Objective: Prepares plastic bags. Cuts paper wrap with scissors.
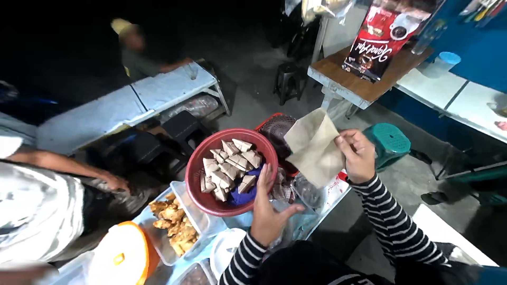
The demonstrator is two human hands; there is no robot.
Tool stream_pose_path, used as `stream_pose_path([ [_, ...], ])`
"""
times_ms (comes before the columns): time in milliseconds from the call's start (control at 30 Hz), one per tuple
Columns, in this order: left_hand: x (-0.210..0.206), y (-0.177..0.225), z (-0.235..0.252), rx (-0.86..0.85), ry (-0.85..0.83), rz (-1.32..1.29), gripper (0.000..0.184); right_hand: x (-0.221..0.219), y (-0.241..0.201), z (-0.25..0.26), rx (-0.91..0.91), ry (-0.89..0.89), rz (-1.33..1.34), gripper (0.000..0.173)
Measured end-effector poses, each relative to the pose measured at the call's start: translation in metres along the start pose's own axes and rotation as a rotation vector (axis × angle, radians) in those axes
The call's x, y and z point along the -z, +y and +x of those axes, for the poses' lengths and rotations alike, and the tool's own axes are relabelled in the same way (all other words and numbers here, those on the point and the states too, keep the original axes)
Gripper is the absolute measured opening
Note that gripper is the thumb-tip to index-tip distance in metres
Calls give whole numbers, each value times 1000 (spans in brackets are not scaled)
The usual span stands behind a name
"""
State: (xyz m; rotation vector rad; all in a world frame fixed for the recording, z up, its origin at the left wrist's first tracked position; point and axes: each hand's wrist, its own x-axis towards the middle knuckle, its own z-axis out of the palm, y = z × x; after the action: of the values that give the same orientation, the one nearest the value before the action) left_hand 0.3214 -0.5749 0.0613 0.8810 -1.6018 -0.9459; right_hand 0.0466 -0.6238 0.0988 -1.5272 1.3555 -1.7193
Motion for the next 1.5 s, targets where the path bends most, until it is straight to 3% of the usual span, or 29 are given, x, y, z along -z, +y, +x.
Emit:
stream_pose_path([
  [67, -13, 20, 17, 87, 6, -263, 120, -17, -12, -17, -11, 10, 71, 18],
  [100, -18, 28, 20, 143, 29, -406, 108, -22, -18, -26, 3, 2, 83, 20],
  [200, -30, 47, 20, 327, 230, -566, 34, -24, -31, -52, 36, -66, 45, 22],
  [267, -37, 53, 11, 395, 317, -495, 17, -14, -35, -70, 4, -114, -84, 22],
  [367, -49, 51, -17, 374, 327, -339, 16, -3, -43, -104, -42, -109, -212, 32],
  [467, -55, 50, -52, 286, 192, -165, 18, 5, -56, -139, -73, -77, -85, 45],
  [633, -75, 61, -107, 213, -85, -198, 24, 47, -69, -211, -135, 66, -88, 27],
  [733, -77, 64, -146, 355, -145, -283, 23, 64, -85, -264, -160, 155, -157, 28],
  [833, -64, 66, -193, 493, -430, -392, 42, 75, -105, -324, -153, 203, -238, 29],
  [900, -67, 71, -226, 551, -514, -377, 29, 78, -119, -368, -166, 246, -288, 30],
  [967, -74, 75, -258, 518, -498, -337, 17, 74, -137, -414, -296, 283, -323, 34],
  [1033, -84, 84, -285, 488, -452, -345, 20, 66, -154, -464, -516, 311, -296, 46],
  [1100, -96, 101, -309, 491, -423, -408, 21, 55, -167, -509, -672, 430, -243, 42],
  [1167, -98, 116, -332, 566, -475, -453, 22, 52, -183, -543, -737, 517, -155, 34],
  [1267, -95, 119, -362, 736, -548, -482, 24, 69, -196, -574, -703, 425, -105, 32],
  [1367, -97, 117, -378, 788, -444, -396, 26, 107, -175, -599, -849, 325, -157, 39],
  [1500, -92, 124, -367, 775, -354, -306, 30, 194, -89, -650, -1363, 445, -664, 49],
])
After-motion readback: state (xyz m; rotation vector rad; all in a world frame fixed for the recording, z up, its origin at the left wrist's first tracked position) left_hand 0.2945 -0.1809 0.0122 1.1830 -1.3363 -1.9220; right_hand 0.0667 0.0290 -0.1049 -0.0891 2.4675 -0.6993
